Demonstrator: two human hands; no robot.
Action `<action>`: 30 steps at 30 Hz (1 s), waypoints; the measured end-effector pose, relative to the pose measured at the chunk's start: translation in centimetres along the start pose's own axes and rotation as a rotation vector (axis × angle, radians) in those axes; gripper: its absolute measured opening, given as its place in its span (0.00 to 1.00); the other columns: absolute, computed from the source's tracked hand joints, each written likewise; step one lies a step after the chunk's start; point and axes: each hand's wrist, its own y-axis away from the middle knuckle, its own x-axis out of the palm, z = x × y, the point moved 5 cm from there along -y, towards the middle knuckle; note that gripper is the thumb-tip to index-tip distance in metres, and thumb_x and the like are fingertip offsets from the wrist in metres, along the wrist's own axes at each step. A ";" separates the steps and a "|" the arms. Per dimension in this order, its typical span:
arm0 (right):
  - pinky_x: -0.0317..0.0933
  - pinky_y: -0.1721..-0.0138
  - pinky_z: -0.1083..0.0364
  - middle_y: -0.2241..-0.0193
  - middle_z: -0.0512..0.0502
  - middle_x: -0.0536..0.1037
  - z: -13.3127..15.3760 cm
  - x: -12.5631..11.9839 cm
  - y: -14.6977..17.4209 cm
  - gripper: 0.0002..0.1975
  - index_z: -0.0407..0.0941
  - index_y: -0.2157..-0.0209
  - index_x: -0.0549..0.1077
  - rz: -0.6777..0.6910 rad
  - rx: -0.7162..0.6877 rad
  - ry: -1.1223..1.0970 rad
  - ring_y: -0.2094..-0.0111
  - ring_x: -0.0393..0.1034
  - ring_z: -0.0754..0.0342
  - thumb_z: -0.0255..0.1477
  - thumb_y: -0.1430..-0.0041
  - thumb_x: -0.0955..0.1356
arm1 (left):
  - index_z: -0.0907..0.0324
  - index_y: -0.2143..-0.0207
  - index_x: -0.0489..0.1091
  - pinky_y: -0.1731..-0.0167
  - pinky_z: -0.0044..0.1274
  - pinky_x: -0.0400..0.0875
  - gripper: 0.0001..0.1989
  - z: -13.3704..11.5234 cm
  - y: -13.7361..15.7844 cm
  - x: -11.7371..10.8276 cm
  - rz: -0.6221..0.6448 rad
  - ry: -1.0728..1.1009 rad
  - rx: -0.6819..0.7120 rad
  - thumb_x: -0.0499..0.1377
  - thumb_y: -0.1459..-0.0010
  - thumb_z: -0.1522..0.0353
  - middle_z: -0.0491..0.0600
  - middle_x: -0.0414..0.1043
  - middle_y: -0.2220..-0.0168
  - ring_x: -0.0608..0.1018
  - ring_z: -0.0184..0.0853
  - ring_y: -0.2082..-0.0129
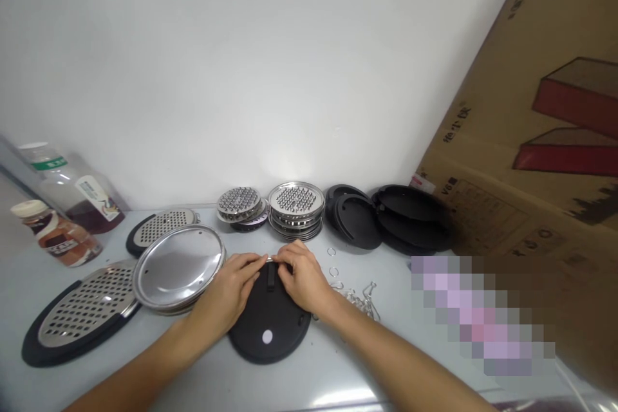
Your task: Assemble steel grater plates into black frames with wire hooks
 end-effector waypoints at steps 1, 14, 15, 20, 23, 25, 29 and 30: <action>0.65 0.58 0.50 0.68 0.46 0.78 0.0 0.1 0.0 0.18 0.47 0.62 0.80 -0.001 -0.003 0.004 0.63 0.68 0.49 0.14 0.45 0.64 | 0.56 0.44 0.69 0.54 0.37 0.74 0.21 0.1 0.0 0.1 -0.007 -0.007 0.000 0.52 0.37 0.78 0.54 0.73 0.54 0.74 0.42 0.53; 0.66 0.59 0.50 0.68 0.46 0.78 -0.1 0.3 0.2 0.17 0.47 0.64 0.81 -0.014 -0.010 0.007 0.63 0.69 0.50 0.14 0.46 0.65 | 0.60 0.47 0.71 0.50 0.36 0.74 0.19 0.3 0.0 0.5 -0.023 0.045 0.049 0.51 0.36 0.78 0.54 0.75 0.51 0.74 0.41 0.52; 0.66 0.59 0.50 0.68 0.46 0.78 -0.1 0.3 0.2 0.17 0.47 0.64 0.81 -0.016 -0.008 0.009 0.63 0.69 0.50 0.14 0.46 0.65 | 0.59 0.47 0.71 0.51 0.36 0.74 0.19 0.2 0.0 0.5 -0.025 0.049 0.052 0.51 0.36 0.78 0.54 0.75 0.51 0.74 0.40 0.52; 0.66 0.59 0.51 0.68 0.46 0.79 -0.2 0.4 0.2 0.18 0.47 0.64 0.81 -0.030 -0.003 0.005 0.63 0.69 0.50 0.13 0.47 0.65 | 0.55 0.45 0.71 0.52 0.37 0.74 0.20 0.3 0.0 0.5 -0.036 0.061 0.059 0.51 0.36 0.77 0.53 0.76 0.51 0.75 0.41 0.52; 0.66 0.60 0.50 0.68 0.46 0.79 -0.2 0.4 0.2 0.18 0.47 0.64 0.81 -0.036 0.000 0.009 0.64 0.69 0.50 0.14 0.47 0.65 | 0.55 0.45 0.70 0.52 0.37 0.74 0.21 0.3 0.0 0.5 -0.032 0.065 0.058 0.51 0.36 0.77 0.54 0.75 0.51 0.75 0.41 0.52; 0.66 0.60 0.50 0.69 0.47 0.79 -0.2 0.4 0.3 0.17 0.47 0.65 0.81 -0.039 0.004 0.010 0.64 0.69 0.50 0.14 0.47 0.65 | 0.55 0.45 0.70 0.52 0.37 0.74 0.21 0.3 0.0 0.6 -0.024 0.067 0.058 0.51 0.36 0.77 0.54 0.75 0.50 0.75 0.41 0.52; 0.66 0.60 0.50 0.70 0.46 0.78 -0.2 0.2 0.2 0.17 0.47 0.66 0.81 -0.041 0.014 0.009 0.64 0.69 0.50 0.13 0.48 0.65 | 0.56 0.45 0.70 0.51 0.36 0.73 0.21 0.3 0.0 0.7 0.002 0.070 0.063 0.50 0.36 0.78 0.54 0.75 0.50 0.74 0.40 0.51; 0.66 0.60 0.50 0.69 0.46 0.79 -0.2 0.2 0.2 0.17 0.47 0.66 0.81 -0.040 0.015 0.009 0.64 0.69 0.50 0.13 0.48 0.65 | 0.56 0.45 0.70 0.50 0.36 0.73 0.21 0.4 -0.1 0.7 0.007 0.070 0.062 0.50 0.36 0.78 0.54 0.75 0.50 0.74 0.40 0.51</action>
